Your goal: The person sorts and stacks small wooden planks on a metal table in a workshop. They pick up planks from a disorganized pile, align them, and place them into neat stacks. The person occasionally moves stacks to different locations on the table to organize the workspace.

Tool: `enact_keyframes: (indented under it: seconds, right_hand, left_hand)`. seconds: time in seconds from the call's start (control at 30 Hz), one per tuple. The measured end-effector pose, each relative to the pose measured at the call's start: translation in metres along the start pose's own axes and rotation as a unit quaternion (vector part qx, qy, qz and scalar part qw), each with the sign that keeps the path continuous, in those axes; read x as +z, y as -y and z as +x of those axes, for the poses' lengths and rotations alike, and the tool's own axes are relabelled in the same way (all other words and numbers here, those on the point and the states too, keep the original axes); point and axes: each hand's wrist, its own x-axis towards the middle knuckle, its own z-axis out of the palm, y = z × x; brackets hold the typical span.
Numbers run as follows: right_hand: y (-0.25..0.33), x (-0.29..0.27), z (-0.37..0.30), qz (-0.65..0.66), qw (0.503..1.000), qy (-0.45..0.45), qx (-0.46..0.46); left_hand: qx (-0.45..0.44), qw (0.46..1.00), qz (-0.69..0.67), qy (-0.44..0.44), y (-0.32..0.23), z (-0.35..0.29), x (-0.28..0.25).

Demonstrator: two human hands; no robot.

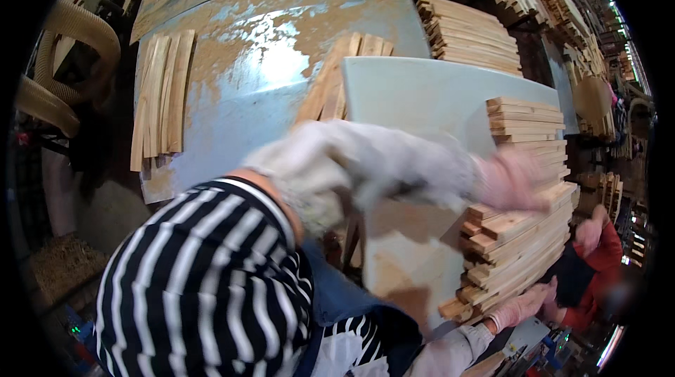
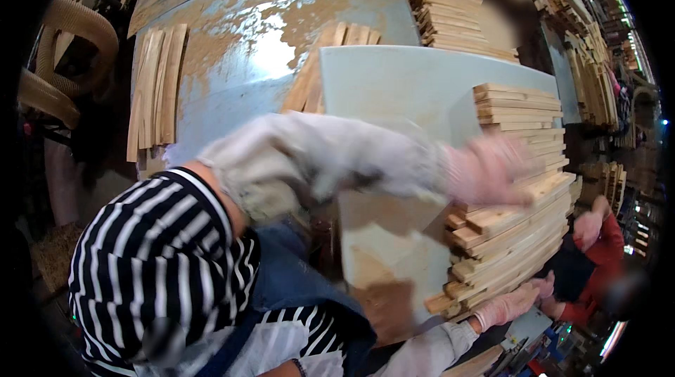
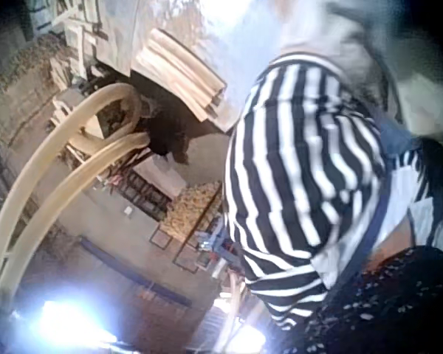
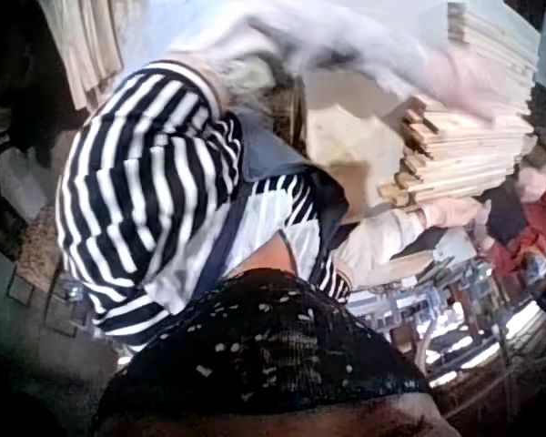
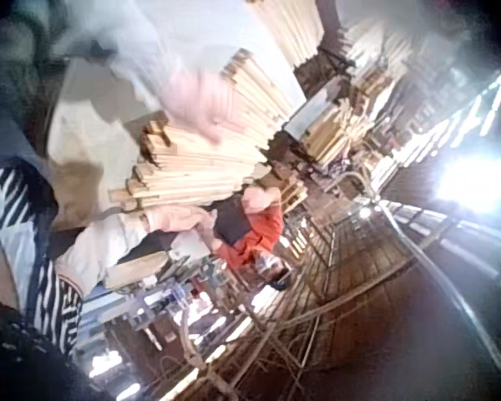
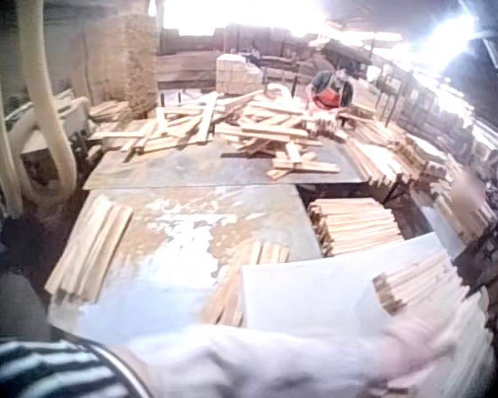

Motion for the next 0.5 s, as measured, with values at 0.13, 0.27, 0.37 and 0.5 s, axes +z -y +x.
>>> enact_keyframes:
  seconds: [0.13,0.27,0.37,0.5]
  right_hand:
    - [0.13,0.002,-0.136,0.108,0.955,0.145,-0.237]
    - [0.206,0.08,-0.321,0.239,0.764,0.514,-0.308]
    - [0.207,0.202,-0.43,0.126,0.84,0.494,-0.186]
    - [0.212,0.332,-0.387,-0.053,0.937,0.339,-0.069]
  left_hand:
    - [-0.252,0.938,-0.157,-0.181,0.102,-0.168,-0.172]
    - [-0.538,0.817,0.015,-0.206,0.169,-0.331,-0.236]
    - [-0.6,0.794,-0.025,-0.095,0.209,-0.423,-0.231]
    - [-0.539,0.825,-0.136,-0.095,0.228,-0.459,-0.197]
